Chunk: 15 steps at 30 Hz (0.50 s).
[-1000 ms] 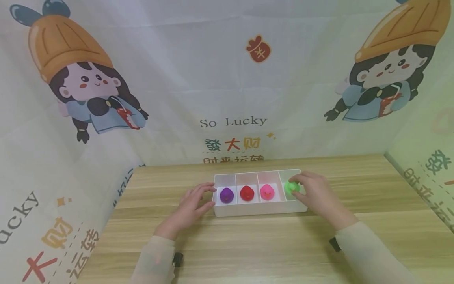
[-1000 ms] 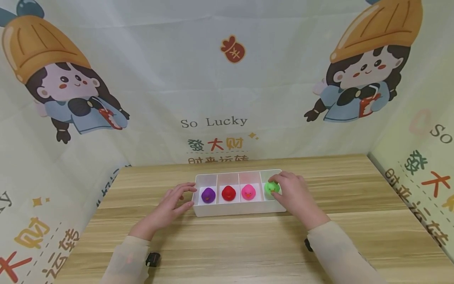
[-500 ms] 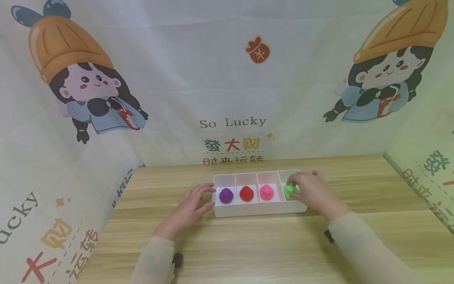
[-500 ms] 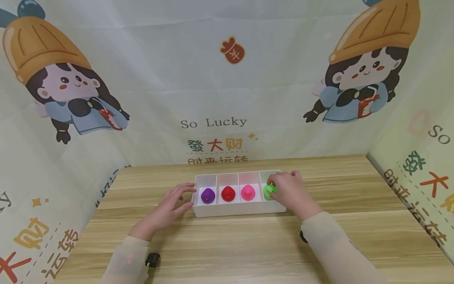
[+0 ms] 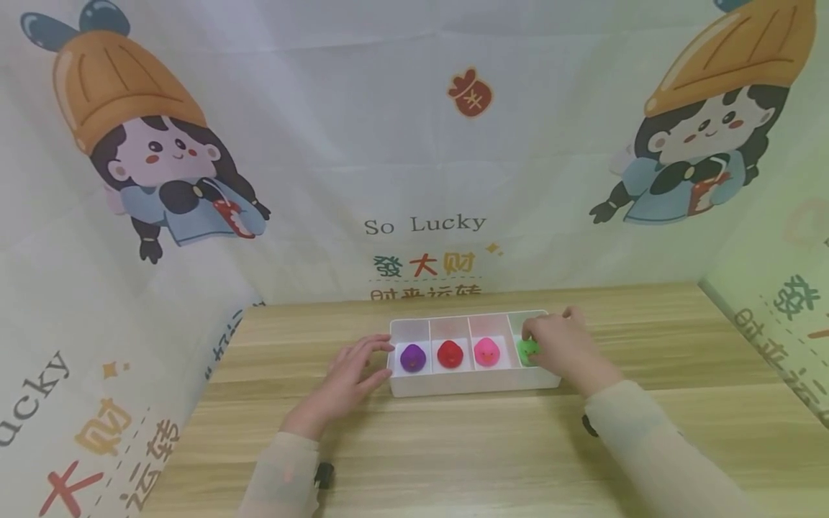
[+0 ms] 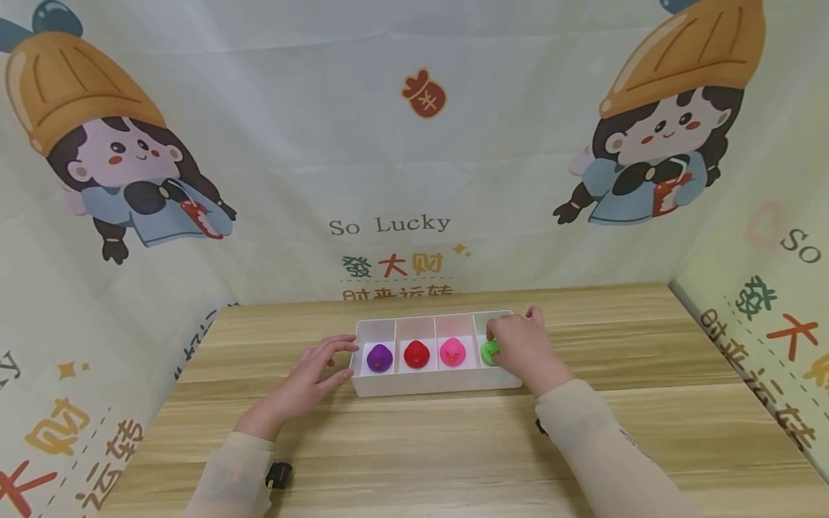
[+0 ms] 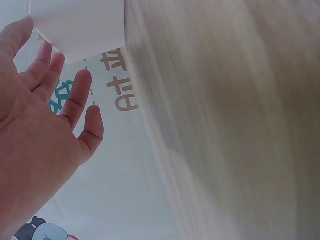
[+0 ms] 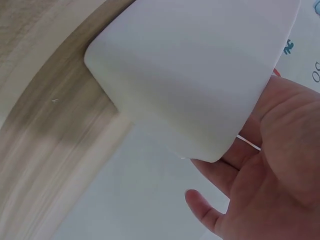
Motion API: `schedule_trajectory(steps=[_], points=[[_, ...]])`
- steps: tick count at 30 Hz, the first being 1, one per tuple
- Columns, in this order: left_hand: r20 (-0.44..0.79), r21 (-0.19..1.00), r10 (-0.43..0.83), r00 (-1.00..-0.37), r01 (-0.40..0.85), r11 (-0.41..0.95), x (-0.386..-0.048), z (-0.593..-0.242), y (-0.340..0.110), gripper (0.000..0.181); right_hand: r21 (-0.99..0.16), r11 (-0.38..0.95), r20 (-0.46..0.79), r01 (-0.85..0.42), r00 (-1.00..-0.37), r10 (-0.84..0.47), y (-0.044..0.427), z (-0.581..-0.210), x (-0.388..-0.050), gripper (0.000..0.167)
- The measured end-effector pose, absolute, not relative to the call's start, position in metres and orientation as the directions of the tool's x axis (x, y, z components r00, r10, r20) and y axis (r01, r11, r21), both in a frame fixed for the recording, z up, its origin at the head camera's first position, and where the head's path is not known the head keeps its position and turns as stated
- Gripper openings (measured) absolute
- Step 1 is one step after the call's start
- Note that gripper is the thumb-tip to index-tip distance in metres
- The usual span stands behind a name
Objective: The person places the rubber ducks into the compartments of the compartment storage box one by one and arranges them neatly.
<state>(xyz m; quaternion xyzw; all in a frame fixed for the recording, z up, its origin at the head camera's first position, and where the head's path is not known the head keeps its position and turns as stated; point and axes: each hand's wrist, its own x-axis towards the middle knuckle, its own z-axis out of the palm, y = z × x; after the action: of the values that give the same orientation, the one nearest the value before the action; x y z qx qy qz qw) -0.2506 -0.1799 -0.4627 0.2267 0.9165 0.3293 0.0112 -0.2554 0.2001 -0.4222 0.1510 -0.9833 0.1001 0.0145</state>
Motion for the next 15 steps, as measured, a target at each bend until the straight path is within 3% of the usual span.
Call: schedule_trajectory(steps=[5,9,15], points=[[0.136,0.609,0.423,-0.896,0.413,0.678,-0.2495,-0.4631,-0.1802,0.041,-0.17,0.94,0.03,-0.295,-0.955,-0.294,0.1982,-0.422,-0.26,0.025],[0.136,0.605,0.426,-0.895,0.415,0.68,-0.2506,-0.4643,-0.1804,0.041,-0.243,0.92,0.039,-0.309,-0.95,-0.309,0.2015,-0.424,-0.2609,0.031],[0.137,0.602,0.439,-0.888,0.426,0.675,-0.2539,-0.4635,-0.1774,0.041,-0.353,0.885,0.158,-0.303,-0.952,-0.263,0.2049,-0.4211,-0.2517,0.039]])
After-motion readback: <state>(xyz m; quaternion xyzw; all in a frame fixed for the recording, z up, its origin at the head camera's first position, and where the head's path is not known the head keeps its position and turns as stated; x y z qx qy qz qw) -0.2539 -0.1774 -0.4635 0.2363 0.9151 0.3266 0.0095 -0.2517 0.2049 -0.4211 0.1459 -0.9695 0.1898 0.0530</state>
